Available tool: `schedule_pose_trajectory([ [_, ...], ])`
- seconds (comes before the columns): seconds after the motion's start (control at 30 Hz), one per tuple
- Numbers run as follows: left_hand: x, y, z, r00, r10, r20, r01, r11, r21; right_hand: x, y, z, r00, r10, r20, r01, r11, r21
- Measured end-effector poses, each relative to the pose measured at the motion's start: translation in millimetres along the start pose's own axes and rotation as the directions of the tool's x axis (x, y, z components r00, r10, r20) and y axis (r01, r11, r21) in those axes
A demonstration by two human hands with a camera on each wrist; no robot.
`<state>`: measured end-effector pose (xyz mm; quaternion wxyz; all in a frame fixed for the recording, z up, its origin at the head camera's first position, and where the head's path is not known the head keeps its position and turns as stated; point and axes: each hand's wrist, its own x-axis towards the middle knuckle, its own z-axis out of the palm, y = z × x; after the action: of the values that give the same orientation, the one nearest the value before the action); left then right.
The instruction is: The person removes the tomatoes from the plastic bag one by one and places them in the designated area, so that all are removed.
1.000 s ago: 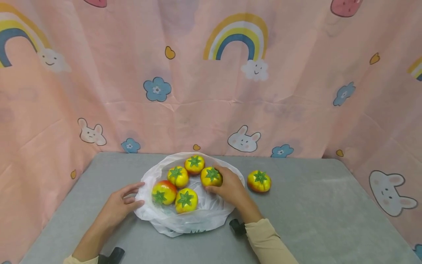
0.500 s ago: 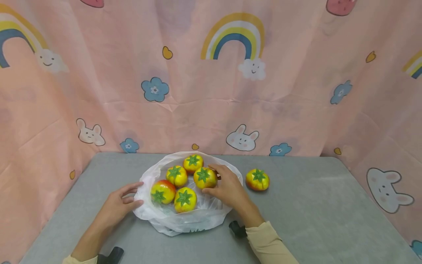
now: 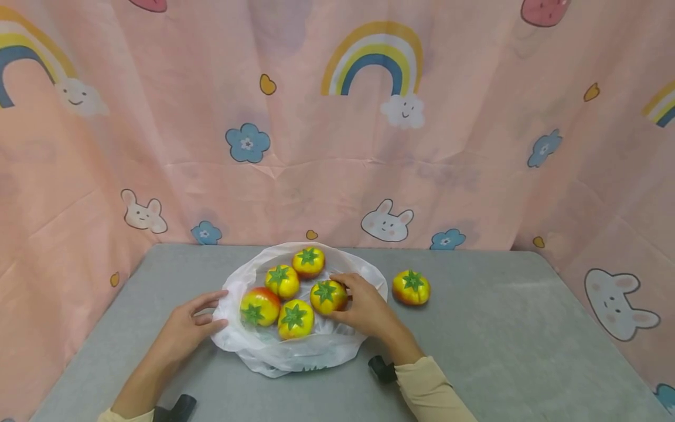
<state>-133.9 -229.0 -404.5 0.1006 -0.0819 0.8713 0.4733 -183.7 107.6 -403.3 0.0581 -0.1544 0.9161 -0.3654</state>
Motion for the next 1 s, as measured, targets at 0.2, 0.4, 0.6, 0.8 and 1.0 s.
schedule_pose_trajectory([
  [0.2,1.6,-1.4,0.3,1.0,-0.002,0.007,0.002,1.0,0.007,0.1,1,2,0.999,0.032,0.004,-0.032,0.999,0.027],
  [0.4,2.3,-1.7,0.7,1.0,-0.009,0.0,0.009,1.0,0.008,-4.2,-3,0,0.999,0.033,-0.038,-0.031,0.998,0.062],
  [0.6,2.4,-1.6,0.3,1.0,-0.005,-0.005,0.006,1.0,0.012,-11.4,-6,-7,0.998,0.003,-0.067,0.004,0.995,0.098],
  [0.8,2.3,0.2,2.3,1.0,-0.011,-0.008,0.011,1.0,0.013,-22.7,1,-15,0.995,0.017,-0.102,-0.006,0.995,0.1],
  [1.0,2.4,2.6,2.7,1.0,0.004,-0.013,-0.004,1.0,0.024,-31.2,11,-26,0.992,0.034,-0.123,-0.022,0.995,0.097],
])
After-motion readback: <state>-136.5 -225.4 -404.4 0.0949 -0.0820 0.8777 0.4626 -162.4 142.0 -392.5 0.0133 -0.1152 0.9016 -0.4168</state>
